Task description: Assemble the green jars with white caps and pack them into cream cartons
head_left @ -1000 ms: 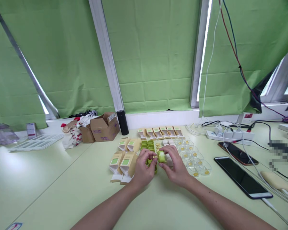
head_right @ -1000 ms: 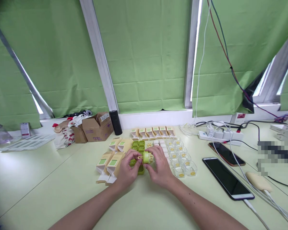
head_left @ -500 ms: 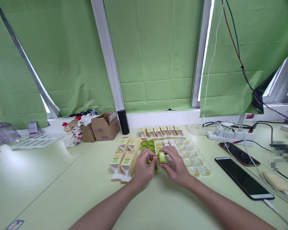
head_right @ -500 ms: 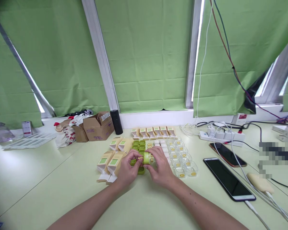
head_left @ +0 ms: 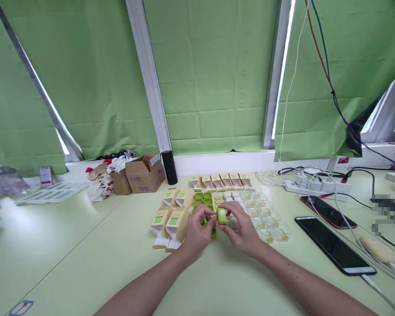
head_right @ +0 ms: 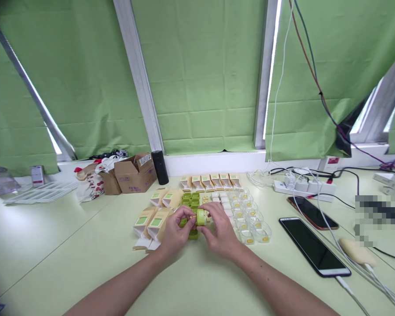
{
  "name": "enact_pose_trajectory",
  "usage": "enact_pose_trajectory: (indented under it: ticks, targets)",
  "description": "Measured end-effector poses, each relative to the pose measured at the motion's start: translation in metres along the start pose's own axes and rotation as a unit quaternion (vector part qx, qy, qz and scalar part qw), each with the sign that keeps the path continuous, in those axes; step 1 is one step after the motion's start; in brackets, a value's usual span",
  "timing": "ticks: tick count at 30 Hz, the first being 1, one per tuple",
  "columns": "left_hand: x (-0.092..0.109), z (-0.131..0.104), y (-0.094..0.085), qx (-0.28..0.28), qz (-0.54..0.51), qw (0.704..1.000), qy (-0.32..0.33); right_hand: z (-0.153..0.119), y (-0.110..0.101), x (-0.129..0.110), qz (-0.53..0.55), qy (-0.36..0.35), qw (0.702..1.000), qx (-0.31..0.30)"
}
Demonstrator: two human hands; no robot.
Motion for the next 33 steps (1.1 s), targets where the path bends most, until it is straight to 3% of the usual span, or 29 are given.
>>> enact_pose_trajectory:
  ticks: [5, 11, 22, 33]
  targets:
    - [-0.0008, -0.0017, -0.0002, 0.018, 0.039, 0.999, 0.014, 0.0003, 0.0034, -0.005, 0.103, 0.073, 0.992, 0.004]
    - [0.0055, -0.001, -0.0006, 0.026, 0.065, 0.997, 0.033, 0.0023, 0.003, -0.0033, 0.149, 0.093, 0.984, 0.023]
    - [0.007, 0.0016, -0.0027, 0.036, 0.11, 0.993, 0.023, 0.0015, 0.0004, 0.0041, 0.062, 0.083, 0.993, 0.063]
    - [0.0005, 0.0031, -0.0005, 0.024, 0.107, 0.994, 0.021, 0.0029, -0.0008, 0.0006, -0.022, 0.008, 0.997, 0.069]
Point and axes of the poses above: each hand's wrist, its own z-axis towards the middle knuckle, its own y-axis out of the palm, x = y × z, the point moved 1 cm from there along z, towards the middle knuckle, and after that the axes turned 3 degrees about -x, right-handed, at the moved point
